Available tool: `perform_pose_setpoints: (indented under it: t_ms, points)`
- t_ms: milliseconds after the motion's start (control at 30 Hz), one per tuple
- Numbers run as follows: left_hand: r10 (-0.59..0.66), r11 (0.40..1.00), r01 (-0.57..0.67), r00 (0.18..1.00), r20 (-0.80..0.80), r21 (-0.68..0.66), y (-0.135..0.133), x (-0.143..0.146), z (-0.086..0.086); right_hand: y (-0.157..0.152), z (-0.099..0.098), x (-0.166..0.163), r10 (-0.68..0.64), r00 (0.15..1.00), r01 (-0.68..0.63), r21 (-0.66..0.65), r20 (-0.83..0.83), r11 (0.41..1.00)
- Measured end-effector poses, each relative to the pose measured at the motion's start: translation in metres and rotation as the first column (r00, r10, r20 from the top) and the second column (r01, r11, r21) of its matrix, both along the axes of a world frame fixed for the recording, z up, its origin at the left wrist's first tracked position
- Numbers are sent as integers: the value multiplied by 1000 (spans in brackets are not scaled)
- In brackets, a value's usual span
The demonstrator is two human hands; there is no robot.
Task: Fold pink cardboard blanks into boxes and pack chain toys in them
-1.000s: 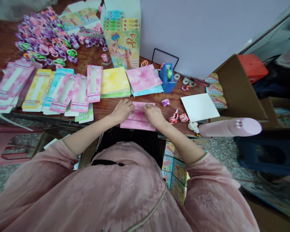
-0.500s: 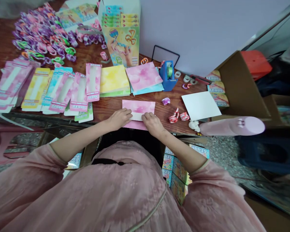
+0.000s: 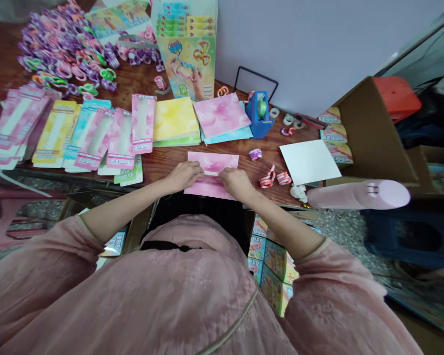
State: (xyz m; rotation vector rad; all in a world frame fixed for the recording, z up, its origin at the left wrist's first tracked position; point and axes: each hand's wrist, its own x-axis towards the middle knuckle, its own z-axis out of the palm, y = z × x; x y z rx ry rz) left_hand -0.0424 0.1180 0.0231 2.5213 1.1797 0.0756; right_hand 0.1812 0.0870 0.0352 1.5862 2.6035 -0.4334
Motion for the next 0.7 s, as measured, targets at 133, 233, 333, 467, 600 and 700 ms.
perform_pose_setpoints:
  t_ms: [133, 233, 333, 467, 600, 700]
  points:
    - [77, 990, -77, 997, -6, -117, 19, 5, 5, 14, 4, 5, -77, 997, 76, -47, -29, 996]
    - [109, 981, -98, 992, 58, -168, 24, 1, 8, 14, 4, 9, -156, 981, 151, -49, -117, 987]
    - [151, 976, -115, 971, 186, -187, 20, -6, 8, 10, 2, 13, -205, 965, 198, -58, -163, 979]
    - [219, 965, -174, 946, 238, -197, 14, -9, 6, 7, 0, 15, -206, 952, 195, -70, -226, 978]
    - [313, 939, -258, 915, 256, -226, 14, -4, 3, 5, -1, 9, -213, 959, 197, -100, -189, 975]
    - [354, 920, -286, 899, 257, -268, 15, -2, 3, -1, -6, 2, -196, 977, 197, 6, -82, 980]
